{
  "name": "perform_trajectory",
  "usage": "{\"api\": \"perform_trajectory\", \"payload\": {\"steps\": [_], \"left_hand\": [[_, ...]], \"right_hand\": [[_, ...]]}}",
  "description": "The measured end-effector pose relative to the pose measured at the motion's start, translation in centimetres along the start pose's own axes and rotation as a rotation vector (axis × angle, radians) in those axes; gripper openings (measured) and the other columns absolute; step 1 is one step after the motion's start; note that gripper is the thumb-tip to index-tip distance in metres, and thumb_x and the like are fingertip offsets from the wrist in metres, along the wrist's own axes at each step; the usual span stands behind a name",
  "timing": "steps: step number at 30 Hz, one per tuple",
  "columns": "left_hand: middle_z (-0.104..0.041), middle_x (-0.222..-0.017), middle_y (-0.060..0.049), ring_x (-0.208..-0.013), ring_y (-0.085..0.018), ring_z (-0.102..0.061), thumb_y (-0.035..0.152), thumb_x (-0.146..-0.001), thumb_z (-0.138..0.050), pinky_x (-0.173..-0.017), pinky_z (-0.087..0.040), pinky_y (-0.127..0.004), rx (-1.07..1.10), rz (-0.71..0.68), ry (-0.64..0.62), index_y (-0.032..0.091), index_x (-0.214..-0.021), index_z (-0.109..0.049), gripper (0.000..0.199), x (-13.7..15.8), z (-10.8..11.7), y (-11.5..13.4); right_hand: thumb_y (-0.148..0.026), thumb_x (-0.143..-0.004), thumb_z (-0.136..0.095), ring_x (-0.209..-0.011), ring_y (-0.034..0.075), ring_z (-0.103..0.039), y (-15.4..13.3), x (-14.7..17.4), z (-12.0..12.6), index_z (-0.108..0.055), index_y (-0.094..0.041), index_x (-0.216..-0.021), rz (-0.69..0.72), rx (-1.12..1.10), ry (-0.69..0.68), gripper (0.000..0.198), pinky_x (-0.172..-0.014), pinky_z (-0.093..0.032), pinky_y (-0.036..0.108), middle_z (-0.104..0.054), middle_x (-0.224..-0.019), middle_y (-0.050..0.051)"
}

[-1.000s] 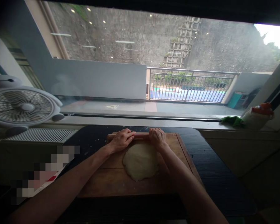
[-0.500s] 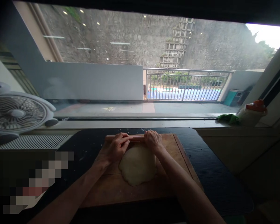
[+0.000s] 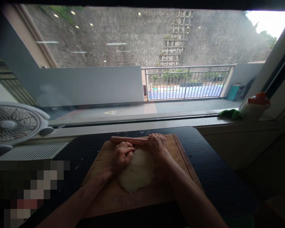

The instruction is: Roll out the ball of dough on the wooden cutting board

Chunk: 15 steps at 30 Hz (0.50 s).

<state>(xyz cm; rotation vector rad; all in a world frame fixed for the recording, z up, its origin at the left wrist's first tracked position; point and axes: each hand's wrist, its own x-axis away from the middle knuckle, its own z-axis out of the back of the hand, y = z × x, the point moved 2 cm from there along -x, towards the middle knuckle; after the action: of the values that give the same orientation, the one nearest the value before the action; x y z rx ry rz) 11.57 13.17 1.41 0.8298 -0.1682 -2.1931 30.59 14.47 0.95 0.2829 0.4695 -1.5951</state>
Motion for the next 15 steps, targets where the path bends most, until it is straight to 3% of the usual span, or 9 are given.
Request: {"api": "perform_trajectory", "payload": {"steps": [3,8,15], "left_hand": [[-0.064,-0.087,-0.003,-0.089,-0.019,-0.055,0.016,-0.078,-0.05,-0.086,-0.043,-0.036,0.02,0.027,-0.027,0.02,-0.081,-0.07,0.021,-0.12,0.11,0.11],[-0.061,-0.1,-0.005,-0.096,-0.021,-0.052,0.028,-0.085,-0.048,-0.092,-0.039,-0.04,-0.049,-0.004,-0.059,0.023,-0.103,-0.067,0.027,0.08,-0.16,0.31],[-0.06,-0.093,-0.003,-0.09,-0.018,-0.052,0.029,-0.086,-0.047,-0.086,-0.041,-0.036,0.01,-0.069,-0.102,0.025,-0.092,-0.07,0.025,0.05,-0.13,0.36]], "right_hand": [[-0.029,-0.094,-0.034,-0.069,0.016,-0.057,0.0,-0.03,0.13,-0.061,-0.019,-0.076,0.003,-0.009,0.004,0.034,-0.062,-0.031,0.027,-0.067,-0.075,0.004],[-0.029,-0.094,-0.034,-0.069,0.015,-0.057,0.12,-0.09,-0.01,-0.061,-0.018,-0.075,0.006,-0.02,0.012,0.035,-0.063,-0.03,0.026,-0.067,-0.076,0.004],[-0.027,-0.092,-0.036,-0.064,0.014,-0.055,0.18,-0.13,-0.21,-0.061,-0.019,-0.075,-0.006,-0.018,0.007,0.031,-0.06,-0.029,0.027,-0.067,-0.076,0.003]]}}
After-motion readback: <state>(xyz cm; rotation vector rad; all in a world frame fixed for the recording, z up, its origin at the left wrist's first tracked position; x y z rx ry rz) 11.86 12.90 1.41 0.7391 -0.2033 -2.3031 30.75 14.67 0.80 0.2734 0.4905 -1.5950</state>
